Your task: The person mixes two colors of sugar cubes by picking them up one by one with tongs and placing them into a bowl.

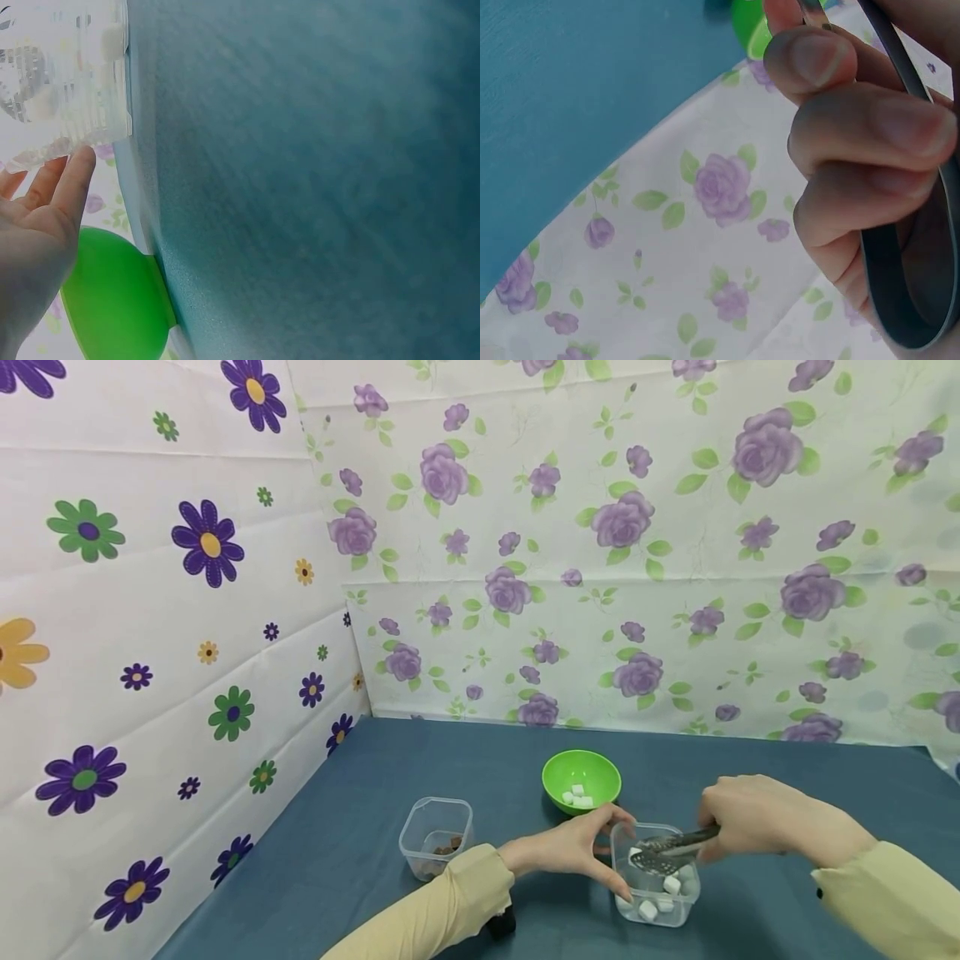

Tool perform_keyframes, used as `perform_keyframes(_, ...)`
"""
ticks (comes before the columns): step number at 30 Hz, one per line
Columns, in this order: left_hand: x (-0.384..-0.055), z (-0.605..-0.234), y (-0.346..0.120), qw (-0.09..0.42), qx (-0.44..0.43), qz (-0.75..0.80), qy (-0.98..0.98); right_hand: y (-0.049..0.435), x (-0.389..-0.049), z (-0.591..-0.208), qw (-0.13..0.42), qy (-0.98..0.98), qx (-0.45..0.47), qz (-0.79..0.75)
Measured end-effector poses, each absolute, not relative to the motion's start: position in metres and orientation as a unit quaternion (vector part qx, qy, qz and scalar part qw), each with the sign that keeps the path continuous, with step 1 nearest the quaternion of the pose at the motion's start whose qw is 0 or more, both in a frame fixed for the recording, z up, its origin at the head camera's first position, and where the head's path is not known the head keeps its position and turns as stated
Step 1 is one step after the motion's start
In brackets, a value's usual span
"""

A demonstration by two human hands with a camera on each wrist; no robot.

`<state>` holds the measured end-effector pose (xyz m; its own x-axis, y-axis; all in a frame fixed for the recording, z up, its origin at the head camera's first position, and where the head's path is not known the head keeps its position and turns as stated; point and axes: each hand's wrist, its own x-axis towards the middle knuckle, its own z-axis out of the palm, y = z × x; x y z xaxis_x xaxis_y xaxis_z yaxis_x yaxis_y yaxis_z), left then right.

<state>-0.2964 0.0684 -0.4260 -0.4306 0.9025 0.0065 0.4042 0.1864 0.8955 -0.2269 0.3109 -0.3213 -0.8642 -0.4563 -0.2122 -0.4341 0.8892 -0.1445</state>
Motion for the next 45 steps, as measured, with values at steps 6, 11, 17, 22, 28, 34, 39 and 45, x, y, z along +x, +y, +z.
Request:
perform_keyframes(6,-0.297,-0.426,0.068,0.277,0.456,0.447,0.718,0.322,-0.227,-0.313,0.118,0.967,-0.219,-0.054)
perform_keyframes(11,-0.297,-0.426,0.068,0.283,0.453,0.452,0.715,0.324,-0.226,-0.308,0.127,0.965,-0.22,-0.064)
perform_keyframes(17,-0.297,-0.427,0.069,0.288,0.444,0.454,0.717,0.324,-0.228,-0.299,0.112,0.972,-0.201,-0.04)
perform_keyframes(22,-0.297,-0.427,0.069,0.294,0.443,0.458,0.712,0.326,-0.231,-0.293,0.099,0.975,-0.196,-0.037)
perform_keyframes(28,-0.297,-0.427,0.069,0.288,0.446,0.455,0.715,0.324,-0.237,-0.286,0.076,0.976,-0.199,-0.037)
perform_keyframes(34,-0.297,-0.428,0.069,0.291,0.442,0.46,0.714,0.317,-0.246,-0.286,0.06,0.974,-0.211,-0.057)
perform_keyframes(39,-0.298,-0.428,0.069,0.296,0.438,0.461,0.712,0.308,-0.256,-0.29,0.056,0.972,-0.217,-0.067)
perform_keyframes(45,-0.297,-0.427,0.069,0.302,0.436,0.461,0.711,0.301,-0.269,-0.299,0.044,0.97,-0.23,-0.066)
